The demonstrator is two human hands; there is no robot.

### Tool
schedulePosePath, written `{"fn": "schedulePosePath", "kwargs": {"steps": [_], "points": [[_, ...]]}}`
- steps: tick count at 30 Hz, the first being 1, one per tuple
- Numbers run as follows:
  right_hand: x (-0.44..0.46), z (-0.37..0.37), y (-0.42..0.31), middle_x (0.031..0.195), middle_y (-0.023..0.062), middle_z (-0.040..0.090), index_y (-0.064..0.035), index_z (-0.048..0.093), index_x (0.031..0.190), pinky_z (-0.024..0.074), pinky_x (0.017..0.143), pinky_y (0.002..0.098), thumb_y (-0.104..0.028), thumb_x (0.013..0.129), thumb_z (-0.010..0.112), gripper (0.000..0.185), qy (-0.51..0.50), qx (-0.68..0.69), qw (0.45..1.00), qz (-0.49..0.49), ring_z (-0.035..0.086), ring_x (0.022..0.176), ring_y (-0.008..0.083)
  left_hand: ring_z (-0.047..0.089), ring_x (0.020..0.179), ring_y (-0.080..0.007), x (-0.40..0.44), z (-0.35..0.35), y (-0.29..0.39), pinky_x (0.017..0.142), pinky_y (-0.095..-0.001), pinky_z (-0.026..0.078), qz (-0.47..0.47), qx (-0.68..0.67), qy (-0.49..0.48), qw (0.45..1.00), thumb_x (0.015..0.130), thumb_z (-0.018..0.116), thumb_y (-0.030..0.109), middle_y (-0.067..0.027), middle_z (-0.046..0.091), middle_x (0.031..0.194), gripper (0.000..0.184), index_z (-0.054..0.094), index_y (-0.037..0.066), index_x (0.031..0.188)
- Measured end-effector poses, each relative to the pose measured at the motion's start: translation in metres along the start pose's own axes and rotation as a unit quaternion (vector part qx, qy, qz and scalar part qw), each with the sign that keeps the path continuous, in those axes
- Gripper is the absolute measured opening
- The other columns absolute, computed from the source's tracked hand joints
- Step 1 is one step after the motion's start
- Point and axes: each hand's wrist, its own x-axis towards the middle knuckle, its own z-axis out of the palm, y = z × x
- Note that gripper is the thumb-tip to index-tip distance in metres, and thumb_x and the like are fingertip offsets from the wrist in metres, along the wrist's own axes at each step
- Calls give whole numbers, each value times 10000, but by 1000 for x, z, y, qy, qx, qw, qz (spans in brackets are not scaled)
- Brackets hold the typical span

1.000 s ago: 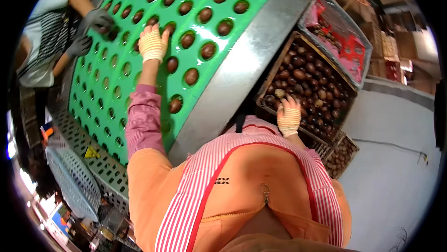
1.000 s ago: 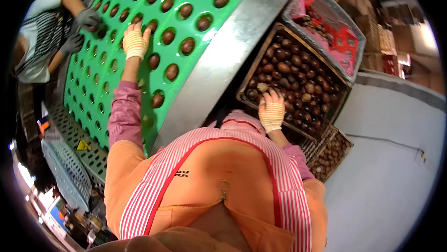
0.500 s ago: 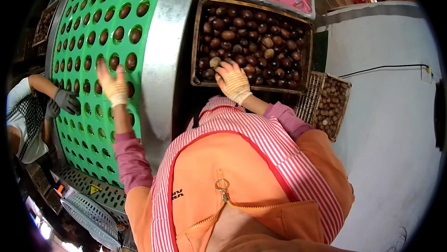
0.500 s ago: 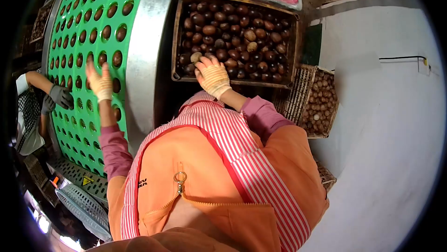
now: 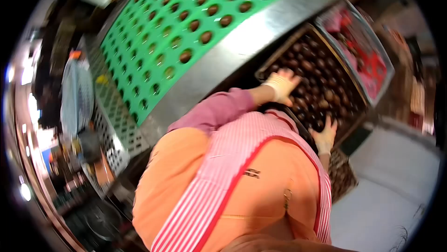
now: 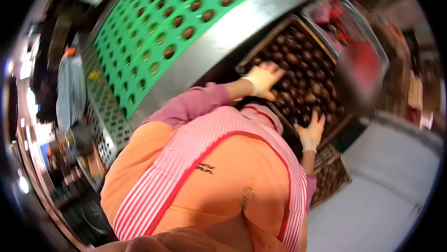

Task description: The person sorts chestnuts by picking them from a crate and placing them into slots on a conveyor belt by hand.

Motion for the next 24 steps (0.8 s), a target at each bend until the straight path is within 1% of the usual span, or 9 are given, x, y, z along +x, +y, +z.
{"fn": "schedulePosePath", "kwargs": {"steps": [6, 8, 9, 13, 15, 17, 18, 19, 24], "points": [[32, -16, -24, 1449, 265, 355, -136, 410, 1429, 470, 991, 446, -338, 559, 893, 1015, -27, 15, 999, 15, 517, 1205, 433, 524, 1171, -445, 29, 12, -14, 987, -475, 445, -30, -83, -87, 992, 549, 835, 516, -252, 486, 1324, 1101, 369, 148, 1477], [54, -21, -25, 1169, 207, 646, -14, 567, 1256, 498, 933, 400, -298, 589, 875, 788, -46, 170, 979, -98, 636, 1057, 347, 520, 1176, -440, 23, 5, -6, 998, -490, 437, 21, -20, -119, 992, 557, 825, 499, -249, 500, 1312, 1106, 347, 142, 1488], [49, -33, -41, 1052, 188, 701, 25, 597, 1200, 500, 921, 385, -300, 602, 865, 732, 0, 199, 978, -60, 665, 1003, 326, 512, 1189, -439, 21, 4, -1, 1016, -494, 427, 29, -24, -117, 992, 562, 835, 470, -251, 462, 1355, 1122, 315, 147, 1502], [59, -15, 0, 1377, 236, 532, 10, 371, 1460, 412, 1053, 377, -440, 609, 879, 1089, -148, 244, 958, 17, 522, 1272, 330, 434, 1299, -455, 18, 5, 15, 1064, -454, 412, -86, -76, -141, 983, 579, 891, 355, -262, 307, 1486, 1170, 233, 176, 1530], [61, -7, 7, 1395, 212, 518, 1, 350, 1477, 412, 1057, 375, -398, 645, 884, 1066, -181, 331, 926, 10, 497, 1291, 323, 421, 1314, -456, 26, 19, 3, 1078, -452, 403, -50, -106, -148, 982, 568, 913, 338, -262, 278, 1509, 1200, 218, 190, 1535], [50, -23, -18, 1391, 189, 510, -79, 257, 1532, 416, 1053, 460, -336, 726, 856, 1036, -255, 570, 776, 86, 465, 1308, 319, 404, 1331, -454, 25, 16, 3, 1087, -452, 397, -45, -107, -150, 982, 556, 924, 331, -262, 261, 1522, 1223, 208, 193, 1539], [42, -34, -39, 1440, 159, 442, -190, 144, 1566, 413, 1023, 560, -286, 795, 809, 1022, -266, 595, 736, 186, 421, 1326, 338, 395, 1340, -453, 29, 14, 5, 1091, -452, 394, -44, -107, -150, 982, 550, 929, 327, -262, 253, 1529, 1235, 203, 195, 1540], [45, -24, -42, 1514, 137, 335, -257, 99, 1568, 388, 991, 650, -305, 822, 780, 1011, -300, 592, 725, 183, 378, 1348, 353, 382, 1350, -451, 32, 13, 6, 1093, -452, 392, -52, -112, -159, 980, 543, 932, 329, -264, 244, 1533, 1247, 198, 198, 1542], [57, -5, -36, 1568, 76, 257, -266, 151, 1561, 348, 1000, 679, -460, 860, 705, 915, -301, 678, 643, 191, 328, 1380, 345, 378, 1347, -457, 39, 11, -5, 1097, -463, 386, -73, -164, -196, 964, 521, 939, 316, -281, 264, 1509, 1274, 187, 235, 1546]]}}
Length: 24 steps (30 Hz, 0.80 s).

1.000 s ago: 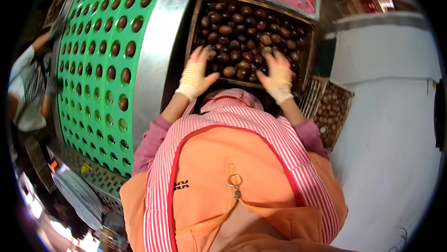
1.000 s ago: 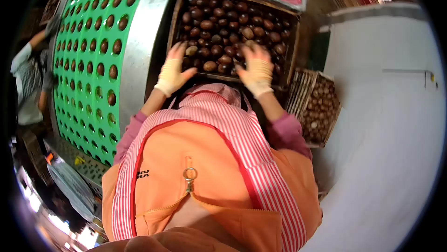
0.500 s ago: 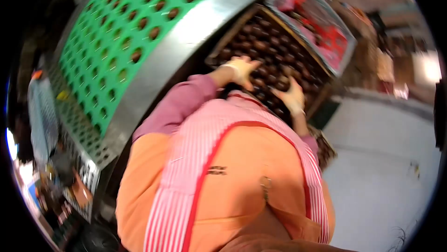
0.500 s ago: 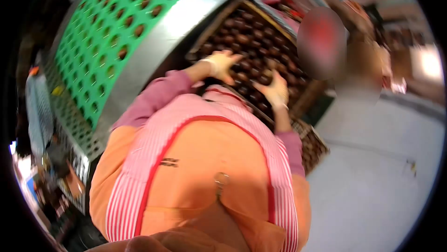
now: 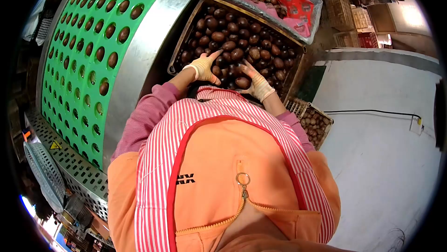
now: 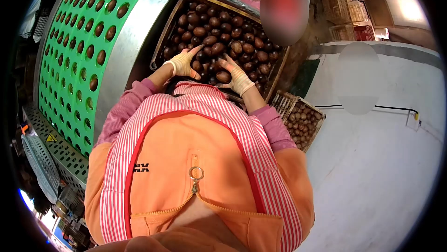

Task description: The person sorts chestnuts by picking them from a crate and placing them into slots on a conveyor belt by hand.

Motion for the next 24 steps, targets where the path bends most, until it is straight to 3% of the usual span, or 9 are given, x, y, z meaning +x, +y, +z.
{"fn": "schedulePosePath", "kwargs": {"steps": [3, 7, 14, 15, 16, 18, 19, 21, 24], "points": [[2, -4, 5, 1572, 55, 253, -278, 165, 1559, 335, 994, 685, -488, 872, 681, 884, -8, 66, 998, 7, 317, 1384, 350, 406, 1323, -465, -8, -2, 8, 1072, -457, 414, -6, -25, 0, 1000, 530, 939, 306, -290, 241, 1506, 1253, 201, 251, 1541], [14, 4, 5, 1552, 49, 290, -331, 237, 1528, 352, 962, 692, -493, 874, 677, 805, -16, 11, 1000, 17, 329, 1375, 347, 428, 1302, -474, -14, 10, 10, 1054, -452, 435, 28, -15, 65, 997, 522, 942, 293, -301, 201, 1509, 1234, 230, 266, 1529], [19, 20, -5, 1496, 66, 368, -300, 358, 1465, 405, 960, 662, -495, 865, 687, 712, -11, 84, 995, 54, 389, 1331, 340, 329, 1373, -445, -16, 12, 6, 1117, -466, 359, 53, -74, 106, 990, 509, 947, 330, -259, 199, 1525, 1238, 257, 143, 1521], [19, 24, -3, 1491, 72, 373, -289, 370, 1458, 414, 958, 660, -495, 862, 691, 708, -5, 118, 991, 65, 402, 1321, 343, 324, 1378, -435, -17, 12, 5, 1124, -460, 347, 64, -106, 119, 985, 515, 945, 339, -255, 215, 1523, 1232, 261, 130, 1519], [18, 31, 0, 1480, 90, 381, -251, 386, 1445, 416, 969, 665, -478, 848, 714, 717, -77, 210, 972, 72, 413, 1307, 355, 320, 1384, -424, -18, 13, 3, 1131, -455, 334, 76, -137, 132, 979, 522, 943, 347, -252, 232, 1522, 1226, 265, 117, 1516], [14, 50, -4, 1449, 104, 407, -229, 378, 1438, 419, 980, 656, -429, 877, 686, 671, -31, 143, 988, 47, 430, 1292, 342, 327, 1386, -399, -10, 16, -5, 1142, -441, 307, 103, -190, 155, 964, 536, 936, 349, -246, 307, 1501, 1201, 279, 96, 1509], [17, 55, -8, 1429, 108, 421, -225, 376, 1429, 425, 983, 650, -403, 904, 652, 619, -10, 223, 971, 81, 443, 1282, 331, 363, 1371, -360, -8, 11, -4, 1134, -425, 318, 91, -183, 153, 967, 550, 927, 323, -242, 373, 1470, 1169, 293, 76, 1500], [11, 68, -15, 1409, 105, 427, -236, 390, 1414, 432, 983, 640, -390, 910, 635, 581, 35, 230, 970, 74, 461, 1258, 322, 417, 1337, -333, 5, 12, -15, 1116, -409, 341, 121, -203, 146, 961, 570, 907, 287, -231, 430, 1433, 1113, 319, 59, 1487], [18, 58, -11, 1308, 54, 531, -251, 508, 1317, 449, 979, 579, -471, 882, 631, 503, 19, 180, 983, 24, 507, 1209, 268, 554, 1198, -297, -4, -6, 7, 1052, -376, 406, 189, -237, 150, 941, 567, 872, 283, -208, 582, 1264, 975, 444, -30, 1385]]}}
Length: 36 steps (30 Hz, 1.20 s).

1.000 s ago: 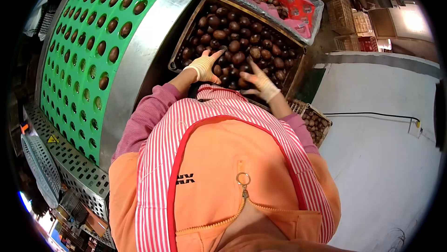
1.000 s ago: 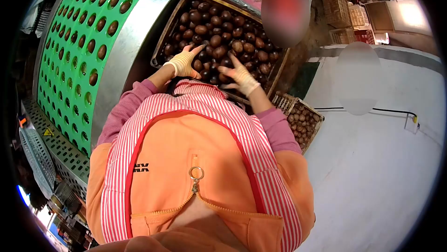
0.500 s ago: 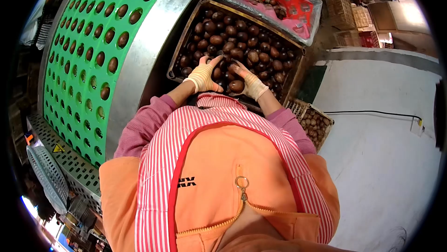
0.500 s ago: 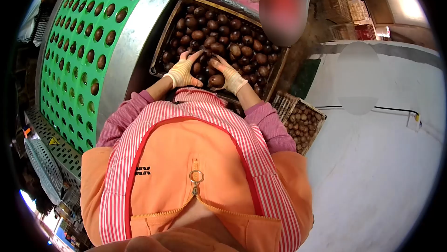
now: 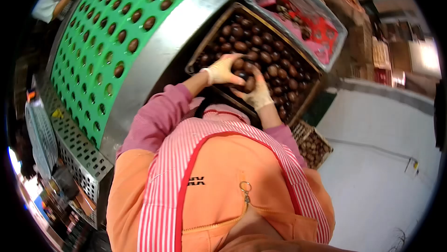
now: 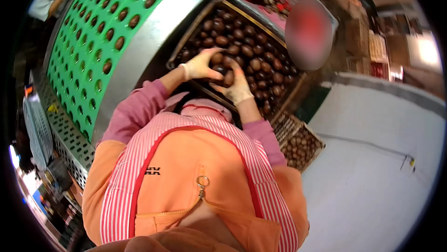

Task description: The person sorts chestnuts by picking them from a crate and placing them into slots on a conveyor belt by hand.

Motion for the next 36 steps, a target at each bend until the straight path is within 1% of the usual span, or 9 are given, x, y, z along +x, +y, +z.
{"fn": "schedulePosePath", "kwargs": {"steps": [3, 9, 15, 20, 27, 30, 34, 35, 36], "points": [[1, 0, -9, 1280, 44, 558, -280, 543, 1297, 428, 963, 589, -529, 870, 611, 500, 26, -18, 999, -27, 526, 1181, 257, 469, 1267, -359, 14, 7, -14, 1090, -398, 369, 27, 119, 24, 992, 558, 854, 400, -246, 509, 1311, 991, 465, 25, 1388], [-8, 31, -26, 1293, 26, 568, -236, 503, 1352, 450, 913, 490, -684, 813, 569, 704, -43, -141, 986, -80, 535, 1177, 234, 436, 1281, -368, 0, -25, 28, 1085, -411, 388, 29, 2, 24, 999, 567, 869, 340, -183, 374, 1378, 991, 424, 99, 1419], [-9, 164, 3, 1262, 48, 601, -182, 489, 1385, 527, 763, 385, -640, 896, 499, 670, -139, -288, 942, -100, 607, 1055, 227, 459, 1228, -374, -86, -110, 43, 1063, -424, 399, 83, 37, 216, 972, 544, 852, 336, -197, 419, 1309, 946, 454, 53, 1353], [43, 286, 76, 958, -23, 605, -145, 539, 1307, 512, 634, 267, -611, 897, 518, 621, -386, -361, 848, 43, 590, 771, 100, 449, 1240, -363, -208, -189, 22, 1087, -420, 374, 43, 103, 405, 907, 538, 861, 333, -195, 418, 1317, 960, 443, 60, 1358], [111, 400, 239, 1062, 7, 654, -160, 552, 1287, 534, 622, 281, -389, 897, 667, 467, -404, -448, 780, 166, 650, 825, 130, 494, 1207, -285, -371, -233, -90, 1046, -399, 435, -103, 19, 582, 807, 555, 897, 195, -138, 462, 1318, 957, 418, 75, 1374], [129, 423, 290, 979, 42, 657, -18, 599, 1227, 526, 596, 288, -274, 791, 792, 541, -363, -489, 790, 72, 629, 781, 124, 529, 1126, -255, -402, -239, -100, 1011, -396, 457, -184, 35, 618, 763, 564, 916, 244, -117, 512, 1236, 904, 470, 101, 1337], [152, 452, 278, 954, 103, 615, -13, 653, 1132, 503, 615, 308, -261, 684, 843, 546, -382, -636, 662, -103, 602, 808, 158, 586, 997, -288, -416, -258, -123, 905, -414, 502, -227, -68, 597, 767, 717, 806, 222, -138, 556, 1158, 570, 570, 99, 1221], [180, 453, 270, 1049, 129, 587, -46, 666, 1128, 523, 700, 356, -245, 672, 831, 525, -379, -701, 512, -321, 619, 858, 234, 597, 979, -299, -419, -264, -130, 890, -419, 507, -234, -78, 589, 770, 754, 774, 218, -140, 572, 1130, 510, 574, 100, 1209], [193, 455, 261, 1150, 158, 545, -87, 651, 1151, 527, 797, 417, -222, 686, 805, 508, -339, -694, 471, -427, 623, 908, 334, 607, 961, -310, -421, -269, -135, 875, -423, 511, -241, -87, 580, 773, 791, 742, 214, -143, 587, 1102, 452, 579, 101, 1197]]}}
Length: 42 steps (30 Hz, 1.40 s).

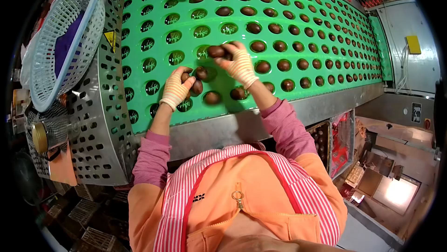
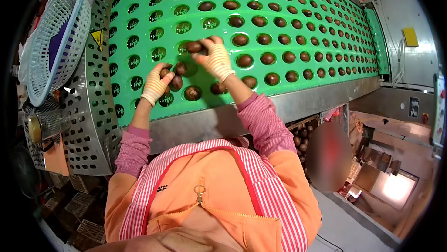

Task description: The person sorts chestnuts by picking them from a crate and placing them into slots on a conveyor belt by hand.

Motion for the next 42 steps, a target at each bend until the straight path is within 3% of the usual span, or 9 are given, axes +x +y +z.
{"fn": "schedulePosePath", "kwargs": {"steps": [3, 8, 19, 23, 27, 29, 35, 37, 42], "points": [[18, -35, 12, 1224, 206, 531, -181, 639, 1148, 538, 807, 475, -98, 754, 677, 405, -105, -324, 939, 34, 633, 957, 395, 614, 983, -361, 4, -9, 55, 860, -446, 510, 102, 180, 42, 977, 843, 685, 256, -152, 605, 1084, 398, 572, 106, 1194], [75, -54, 1, 1211, 187, 554, -194, 642, 1159, 538, 804, 480, -51, 784, 580, 406, -133, -387, 909, 77, 645, 972, 367, 575, 1116, -384, 73, -4, 104, 933, -449, 489, 13, 410, -132, 902, 859, 651, 403, -164, 544, 1289, 520, 523, 154, 1297], [38, -29, 19, 1133, 77, 577, -232, 497, 1337, 525, 769, 433, -164, 771, 701, 606, -101, -314, 927, -180, 613, 912, 316, 517, 1167, -361, 182, 11, 45, 1010, -444, 432, 234, 274, 96, 928, 923, 571, 356, -151, 542, 1285, 437, 540, 191, 1326], [-25, -28, 22, 1327, 84, 507, -213, 530, 1308, 389, 1016, 511, -290, 840, 650, 489, -176, -308, 910, -215, 452, 1255, 354, 530, 1134, -359, 114, 12, 60, 988, -447, 446, 249, 263, 147, 921, 863, 651, 343, -157, 550, 1247, 482, 552, 184, 1308], [-54, -27, 23, 1311, 166, 526, -88, 552, 1300, 397, 1015, 480, -228, 902, 611, 426, 51, -173, 978, -107, 485, 1209, 386, 556, 1091, -352, 29, 28, 72, 901, -457, 508, 195, 351, -158, 902, 778, 706, 347, -129, 549, 1207, 446, 619, 166, 1176], [-70, -33, 16, 1272, 184, 561, -59, 567, 1287, 434, 984, 460, -144, 904, 620, 397, 75, -129, 987, -56, 528, 1156, 374, 551, 1039, -379, 6, 44, 40, 915, -453, 494, 332, 362, -108, 864, 719, 751, 240, -139, 564, 1150, 412, 640, 123, 1099], [-147, -80, -15, 1069, 162, 661, -11, 642, 1121, 505, 865, 371, -98, 886, 627, 251, 25, 11, 996, 83, 632, 958, 284, 568, 976, -319, 11, 19, 43, 883, -454, 490, 200, 298, -80, 930, 750, 766, 278, -144, 545, 1129, 432, 626, 71, 1103], [-190, -100, -22, 972, 141, 682, 10, 661, 1053, 514, 824, 336, -85, 886, 630, 194, -27, 145, 962, 229, 646, 880, 228, 582, 945, -302, 25, 7, 22, 872, -444, 489, 160, 125, 137, 969, 820, 726, 320, -155, 544, 1128, 473, 583, 51, 1182], [-288, -139, -28, 910, 148, 694, 2, 677, 1024, 519, 796, 334, -130, 889, 638, 193, -165, 131, 909, 359, 659, 856, 234, 298, 1343, -436, 31, -3, 25, 1038, -530, 387, 164, 407, 251, 863, 857, 681, 337, -167, 328, 1492, 657, 412, 147, 1425]]}}
